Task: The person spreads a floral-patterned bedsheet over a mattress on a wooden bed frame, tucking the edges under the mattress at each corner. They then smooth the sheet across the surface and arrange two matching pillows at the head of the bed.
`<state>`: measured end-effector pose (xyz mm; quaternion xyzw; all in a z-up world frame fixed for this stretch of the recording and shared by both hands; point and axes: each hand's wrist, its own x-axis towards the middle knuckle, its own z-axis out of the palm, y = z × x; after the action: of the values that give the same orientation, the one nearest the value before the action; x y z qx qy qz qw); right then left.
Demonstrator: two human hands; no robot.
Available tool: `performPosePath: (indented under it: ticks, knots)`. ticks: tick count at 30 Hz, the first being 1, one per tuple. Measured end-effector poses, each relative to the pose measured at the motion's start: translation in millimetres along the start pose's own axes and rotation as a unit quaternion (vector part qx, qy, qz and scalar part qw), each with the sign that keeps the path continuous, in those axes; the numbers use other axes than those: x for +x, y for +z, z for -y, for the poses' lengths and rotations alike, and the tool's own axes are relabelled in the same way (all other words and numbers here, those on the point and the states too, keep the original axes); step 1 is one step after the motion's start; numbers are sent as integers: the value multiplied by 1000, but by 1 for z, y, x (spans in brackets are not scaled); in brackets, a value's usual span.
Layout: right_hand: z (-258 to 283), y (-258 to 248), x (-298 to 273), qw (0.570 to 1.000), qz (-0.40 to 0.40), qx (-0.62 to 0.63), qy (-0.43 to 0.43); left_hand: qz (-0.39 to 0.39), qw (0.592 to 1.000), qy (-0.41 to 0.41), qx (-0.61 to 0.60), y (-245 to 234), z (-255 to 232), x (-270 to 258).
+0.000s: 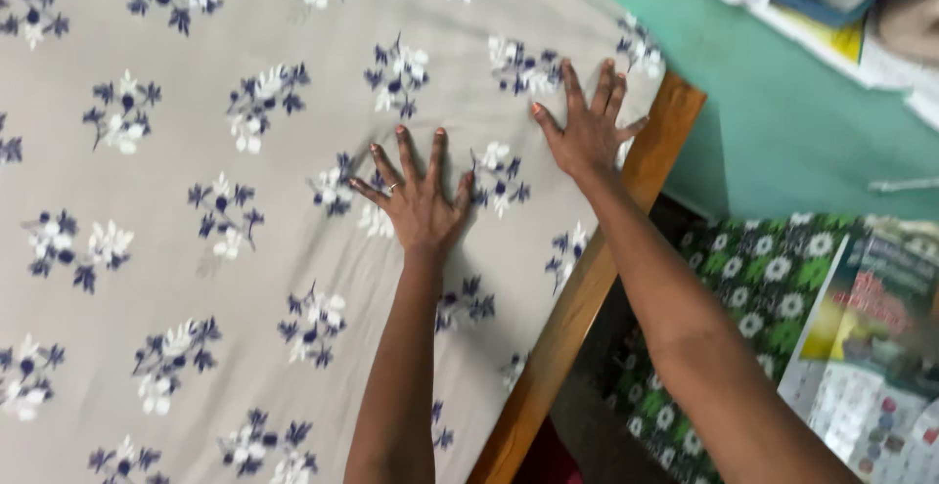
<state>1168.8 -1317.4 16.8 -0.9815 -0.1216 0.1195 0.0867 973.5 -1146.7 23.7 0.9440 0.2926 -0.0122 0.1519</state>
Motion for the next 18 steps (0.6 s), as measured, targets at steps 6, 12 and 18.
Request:
performPosePath:
  ticks: [6, 12, 18]
  knots:
    - [8, -21, 63, 997, -55, -52, -35, -26, 999, 21, -5, -2, -23, 82]
    - [7, -17, 113, 991, -97, -43, -84, -55, 998, 29, -20, -4, -35, 139]
    - [-2, -6, 146, 981, -137, -32, -137, -53, 997, 44, -28, -4, -41, 189]
